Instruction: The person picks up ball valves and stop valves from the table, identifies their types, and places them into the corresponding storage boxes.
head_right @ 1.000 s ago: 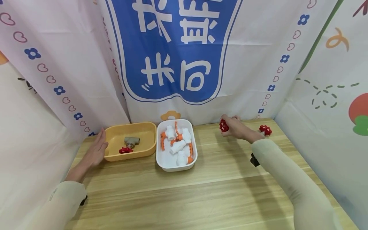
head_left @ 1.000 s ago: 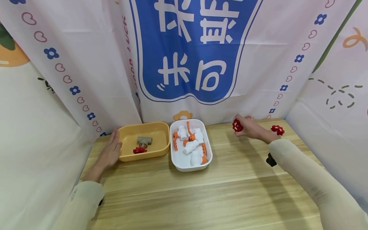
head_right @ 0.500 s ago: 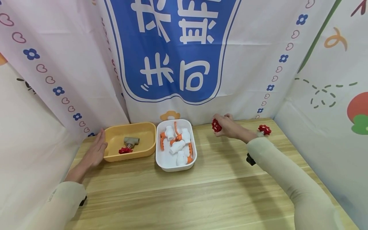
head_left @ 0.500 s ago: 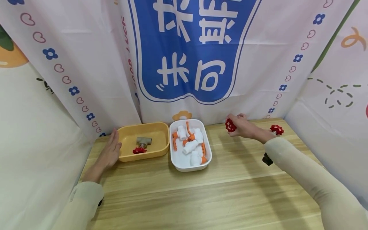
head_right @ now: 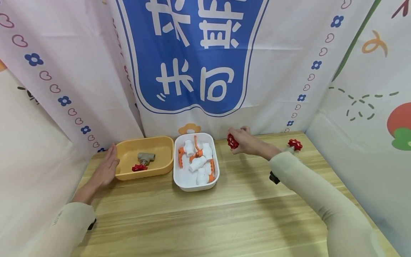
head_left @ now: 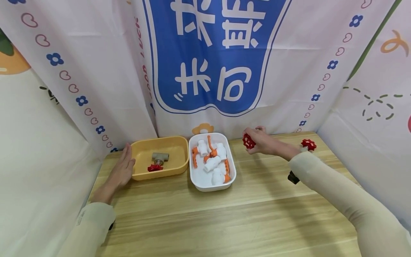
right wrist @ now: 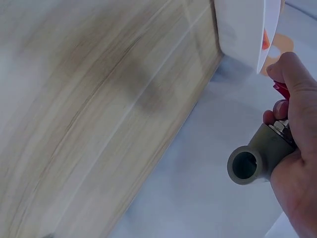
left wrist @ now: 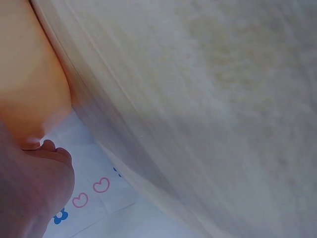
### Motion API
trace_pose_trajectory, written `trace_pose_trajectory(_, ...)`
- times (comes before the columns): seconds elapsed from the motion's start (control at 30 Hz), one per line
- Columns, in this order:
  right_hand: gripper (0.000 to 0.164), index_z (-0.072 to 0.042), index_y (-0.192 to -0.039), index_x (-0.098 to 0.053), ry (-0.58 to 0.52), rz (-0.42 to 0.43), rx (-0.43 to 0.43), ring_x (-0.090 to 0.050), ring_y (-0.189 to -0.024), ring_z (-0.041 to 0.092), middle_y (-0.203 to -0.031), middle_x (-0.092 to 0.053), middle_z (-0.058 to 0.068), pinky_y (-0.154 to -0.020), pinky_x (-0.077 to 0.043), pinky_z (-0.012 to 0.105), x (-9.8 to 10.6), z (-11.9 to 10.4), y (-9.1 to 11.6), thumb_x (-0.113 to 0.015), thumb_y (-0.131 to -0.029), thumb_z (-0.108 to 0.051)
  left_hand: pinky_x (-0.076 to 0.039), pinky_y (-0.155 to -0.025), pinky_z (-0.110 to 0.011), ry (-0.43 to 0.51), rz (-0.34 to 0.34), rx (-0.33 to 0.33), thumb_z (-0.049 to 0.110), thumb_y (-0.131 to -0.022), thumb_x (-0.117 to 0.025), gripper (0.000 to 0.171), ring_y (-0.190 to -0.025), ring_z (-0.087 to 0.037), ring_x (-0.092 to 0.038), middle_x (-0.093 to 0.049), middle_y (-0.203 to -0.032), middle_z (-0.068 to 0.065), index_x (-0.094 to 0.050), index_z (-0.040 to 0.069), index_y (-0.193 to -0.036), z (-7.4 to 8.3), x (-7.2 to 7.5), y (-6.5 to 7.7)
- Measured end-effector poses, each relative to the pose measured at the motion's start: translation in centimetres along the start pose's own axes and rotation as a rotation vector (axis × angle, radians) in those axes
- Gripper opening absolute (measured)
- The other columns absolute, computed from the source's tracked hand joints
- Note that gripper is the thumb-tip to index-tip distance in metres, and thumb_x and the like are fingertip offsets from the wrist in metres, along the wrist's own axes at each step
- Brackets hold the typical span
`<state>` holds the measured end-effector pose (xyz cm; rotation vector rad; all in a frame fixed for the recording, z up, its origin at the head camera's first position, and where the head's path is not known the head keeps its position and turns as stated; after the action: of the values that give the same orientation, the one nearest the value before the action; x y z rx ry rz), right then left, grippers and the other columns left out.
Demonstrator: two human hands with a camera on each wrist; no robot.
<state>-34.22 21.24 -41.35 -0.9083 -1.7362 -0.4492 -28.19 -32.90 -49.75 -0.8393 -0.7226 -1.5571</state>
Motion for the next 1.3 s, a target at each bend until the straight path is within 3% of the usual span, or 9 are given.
trace_pose_trajectory(0.7, 0.059, -0.006, -0.127, -0.054, 0.031, -0.040, 0.119, -0.065, -0.108, 0.027, -0.114, -0.070, 0.008, -0.115, -0.025, 0.061, -0.6, -3.5, -2.2, -0.090, -0.081, -0.011, -0.001, -0.128, -0.064, -0.017, 0.002, 0.000, 0.028, -0.117, -0.019, 0.064, -0.161, -0.040, 0.014, 0.021, -0.174, -0.017, 0.015, 0.002, -0.165, 0.2, 0.1, 0.1)
trace_pose_trajectory(1.3, 0.058, -0.004, -0.130, -0.054, 0.074, -0.083, 0.147, -0.062, -0.121, 0.032, -0.125, -0.069, 0.015, -0.117, -0.025, 0.060, -1.1, -6.7, -4.4, -0.088, -0.084, -0.013, -0.003, -0.127, -0.066, -0.027, 0.004, 0.008, 0.027, -0.116, -0.020, 0.065, -0.161, -0.043, 0.010, 0.020, -0.174, -0.018, 0.013, 0.001, -0.165, 0.1, 0.1, 0.1)
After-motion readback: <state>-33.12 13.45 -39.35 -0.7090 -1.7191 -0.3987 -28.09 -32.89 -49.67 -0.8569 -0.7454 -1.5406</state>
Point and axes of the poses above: each hand's wrist, its own y-axis away from the middle knuckle, its own x-axis out of the back of the hand, z = x × y, the point moved 4 cm from there along -y, towards the middle knuckle
